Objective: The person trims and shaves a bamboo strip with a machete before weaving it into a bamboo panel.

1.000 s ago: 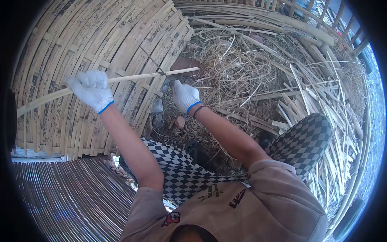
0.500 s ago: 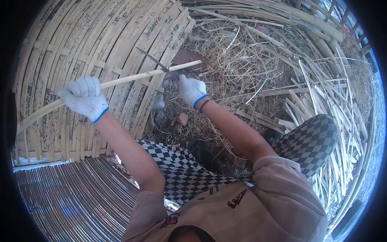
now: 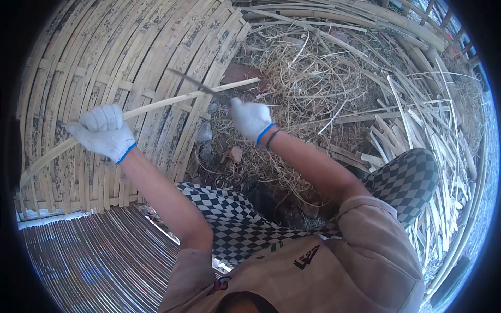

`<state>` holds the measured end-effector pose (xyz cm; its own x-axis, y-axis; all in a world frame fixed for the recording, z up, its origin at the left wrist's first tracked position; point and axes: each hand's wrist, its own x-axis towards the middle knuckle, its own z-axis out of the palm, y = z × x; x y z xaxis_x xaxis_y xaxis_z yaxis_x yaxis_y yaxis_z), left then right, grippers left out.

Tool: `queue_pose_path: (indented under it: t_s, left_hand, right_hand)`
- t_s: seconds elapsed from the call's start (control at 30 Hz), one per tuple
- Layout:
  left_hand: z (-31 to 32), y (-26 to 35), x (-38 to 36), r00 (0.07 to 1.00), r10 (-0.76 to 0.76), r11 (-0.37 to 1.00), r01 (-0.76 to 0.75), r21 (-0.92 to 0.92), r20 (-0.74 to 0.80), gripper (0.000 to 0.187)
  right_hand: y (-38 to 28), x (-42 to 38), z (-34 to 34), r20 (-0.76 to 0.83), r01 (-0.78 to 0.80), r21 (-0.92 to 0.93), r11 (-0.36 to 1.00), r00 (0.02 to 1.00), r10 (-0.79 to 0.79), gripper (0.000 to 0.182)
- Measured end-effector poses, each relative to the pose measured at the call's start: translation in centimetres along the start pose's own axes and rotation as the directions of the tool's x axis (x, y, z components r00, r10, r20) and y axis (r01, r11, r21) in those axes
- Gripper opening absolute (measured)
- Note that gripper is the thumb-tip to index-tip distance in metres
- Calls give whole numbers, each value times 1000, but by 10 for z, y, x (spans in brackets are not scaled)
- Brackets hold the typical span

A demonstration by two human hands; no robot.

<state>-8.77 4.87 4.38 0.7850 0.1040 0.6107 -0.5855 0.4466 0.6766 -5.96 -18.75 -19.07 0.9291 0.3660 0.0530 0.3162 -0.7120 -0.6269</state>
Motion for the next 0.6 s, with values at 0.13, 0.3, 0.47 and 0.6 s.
queue_pose_path:
  t_s: [0.13, 0.3, 0.47, 0.6]
  left_hand:
    - [12, 0, 4, 1000, 13, 1000, -13, 5, 27, 72]
    - [27, -5, 8, 996, -37, 999, 39, -24, 76, 72]
    - [31, -7, 14, 994, -43, 999, 39, 38, 96, 73]
    - [32, -6, 16, 995, -31, 999, 28, 31, 96, 71]
  right_hand:
    - [100, 50, 41, 63, -136, -200, 970, 986, 151, 15]
    - [62, 5, 23, -122, -33, -74, 997, 992, 24, 21]
    - [102, 30, 78, -212, 2, -31, 1000, 977, -8, 19]
    - [154, 61, 106, -76, -272, -23, 962, 960, 270, 28]
